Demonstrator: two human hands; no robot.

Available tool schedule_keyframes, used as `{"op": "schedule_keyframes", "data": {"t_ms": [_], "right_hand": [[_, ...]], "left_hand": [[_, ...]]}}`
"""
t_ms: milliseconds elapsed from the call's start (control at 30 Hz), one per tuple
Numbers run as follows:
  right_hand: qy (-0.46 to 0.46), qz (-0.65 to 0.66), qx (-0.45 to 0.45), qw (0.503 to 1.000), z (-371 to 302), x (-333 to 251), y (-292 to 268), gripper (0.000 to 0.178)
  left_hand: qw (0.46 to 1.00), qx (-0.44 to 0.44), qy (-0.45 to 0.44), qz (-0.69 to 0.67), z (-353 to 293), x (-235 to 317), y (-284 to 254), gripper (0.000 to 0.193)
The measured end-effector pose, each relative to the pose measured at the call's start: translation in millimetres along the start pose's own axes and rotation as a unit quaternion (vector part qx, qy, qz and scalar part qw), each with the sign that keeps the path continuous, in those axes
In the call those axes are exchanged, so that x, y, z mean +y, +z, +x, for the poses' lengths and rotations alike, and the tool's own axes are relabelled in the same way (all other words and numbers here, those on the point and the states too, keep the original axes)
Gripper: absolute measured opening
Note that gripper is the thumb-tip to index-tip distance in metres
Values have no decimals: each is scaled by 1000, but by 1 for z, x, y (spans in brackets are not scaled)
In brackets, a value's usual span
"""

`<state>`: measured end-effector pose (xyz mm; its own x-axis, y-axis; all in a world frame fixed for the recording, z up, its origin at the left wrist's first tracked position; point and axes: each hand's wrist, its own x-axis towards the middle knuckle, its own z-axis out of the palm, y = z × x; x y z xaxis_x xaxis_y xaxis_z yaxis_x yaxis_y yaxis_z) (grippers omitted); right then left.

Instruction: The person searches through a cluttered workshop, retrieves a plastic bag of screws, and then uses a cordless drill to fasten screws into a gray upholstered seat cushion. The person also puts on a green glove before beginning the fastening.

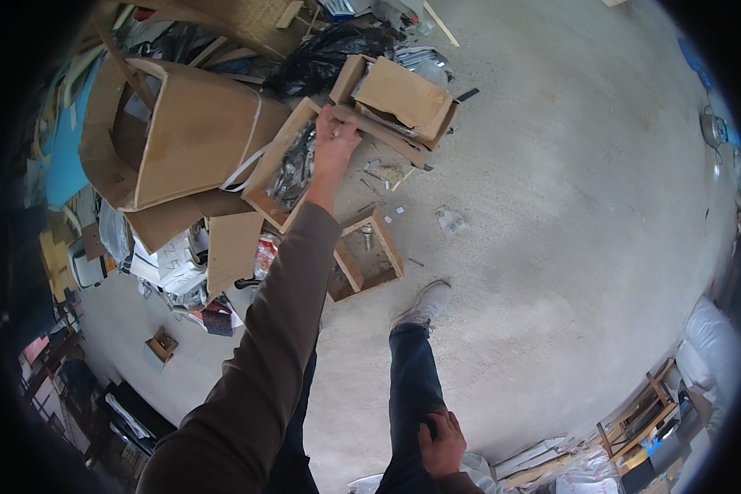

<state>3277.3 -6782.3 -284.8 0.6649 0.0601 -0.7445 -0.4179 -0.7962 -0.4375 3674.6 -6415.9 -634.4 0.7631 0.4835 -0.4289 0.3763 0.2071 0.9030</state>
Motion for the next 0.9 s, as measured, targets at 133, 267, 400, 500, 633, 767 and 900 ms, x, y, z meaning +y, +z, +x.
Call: {"op": "schedule_keyframes", "data": {"t_ms": [133, 267, 400, 500, 633, 767, 900], "right_hand": [[-3, -11, 1, 1000, -1, -4, 5, 23], [-17, -40, -3, 999, -1, -5, 12, 27], [-18, -72, -8, 997, 0, -3, 22, 38], [1, -109, -6, 994, -3, -4, 32, 49], [116, -117, -15, 986, -18, -11, 46, 73], [221, -98, -83, 967, -35, -22, 46, 101], [299, -124, -129, 937, -55, -44, 45, 115]], "left_hand": [[995, -75, 17, 56, -55, 0, -39, 86], [977, -149, -53, 141, -146, 6, -97, 58], [926, -202, -54, 313, -294, 18, -181, 36], [897, -223, 4, 381, -411, 49, -252, 19], [788, -284, -135, 528, -529, 97, -328, 29], [806, -253, -136, 517, -576, 111, -347, 33], [794, -250, -155, 531, -574, 101, -344, 35]]}}
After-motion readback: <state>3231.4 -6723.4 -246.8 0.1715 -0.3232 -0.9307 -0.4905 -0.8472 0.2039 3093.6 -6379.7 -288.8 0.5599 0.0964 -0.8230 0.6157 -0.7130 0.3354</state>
